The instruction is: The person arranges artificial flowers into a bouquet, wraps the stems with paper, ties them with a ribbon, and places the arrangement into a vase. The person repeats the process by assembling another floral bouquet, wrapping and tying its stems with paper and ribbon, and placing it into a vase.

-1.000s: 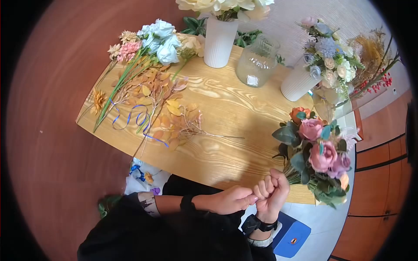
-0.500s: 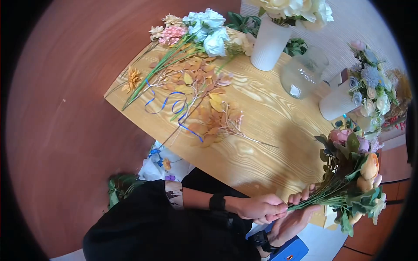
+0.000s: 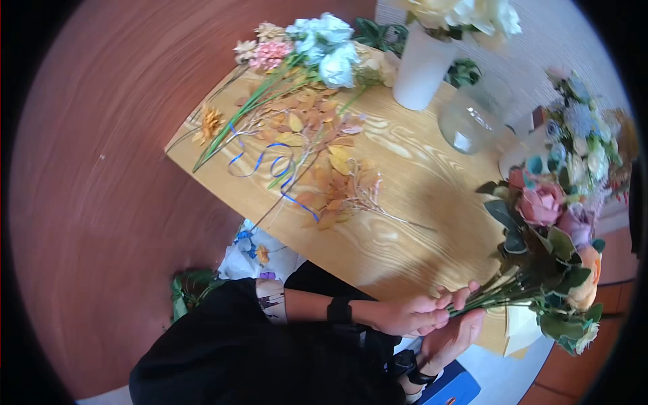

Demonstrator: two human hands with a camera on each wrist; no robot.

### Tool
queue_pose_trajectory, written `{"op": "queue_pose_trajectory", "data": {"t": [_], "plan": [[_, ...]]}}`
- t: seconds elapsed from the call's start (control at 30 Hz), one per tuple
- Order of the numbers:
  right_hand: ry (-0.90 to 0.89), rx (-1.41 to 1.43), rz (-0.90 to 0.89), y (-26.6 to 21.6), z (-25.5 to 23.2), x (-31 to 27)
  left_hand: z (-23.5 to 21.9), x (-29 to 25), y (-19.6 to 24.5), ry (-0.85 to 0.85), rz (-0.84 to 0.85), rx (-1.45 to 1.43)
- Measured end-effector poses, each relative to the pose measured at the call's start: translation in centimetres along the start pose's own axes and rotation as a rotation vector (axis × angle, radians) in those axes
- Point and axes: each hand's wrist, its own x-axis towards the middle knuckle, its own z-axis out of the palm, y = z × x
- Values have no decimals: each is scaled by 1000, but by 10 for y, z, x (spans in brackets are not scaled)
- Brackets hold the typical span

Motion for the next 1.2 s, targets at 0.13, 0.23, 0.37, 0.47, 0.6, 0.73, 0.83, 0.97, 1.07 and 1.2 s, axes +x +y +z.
{"op": "queue_pose_trajectory", "data": {"t": [0.13,0.23,0.37,0.47,0.6,0.73,0.83,0.97,1.07,1.2], "plan": [[89,193,159,6,-10,-2,-8,-11,-5,13,-71,-97],[-111,105,151,2,-7,9,-17,-12,-4,-29,-159,-193],[77,106,187,5,-7,9,-17,-5,-10,40,-170,-212],[109,134,183,6,-11,7,-13,-3,-11,145,-159,68],[112,194,184,2,-14,9,-9,-1,-12,136,-143,144],[153,209,213,-1,-12,12,-3,3,-7,143,-41,433],[152,242,205,1,-14,9,-4,1,-8,195,-19,682],[230,92,216,6,-18,-5,-4,-2,-12,152,-12,864],[207,21,179,14,-27,-10,8,5,-8,191,408,1191],[175,-11,48,32,-40,-14,10,0,-12,255,109,1106]]}}
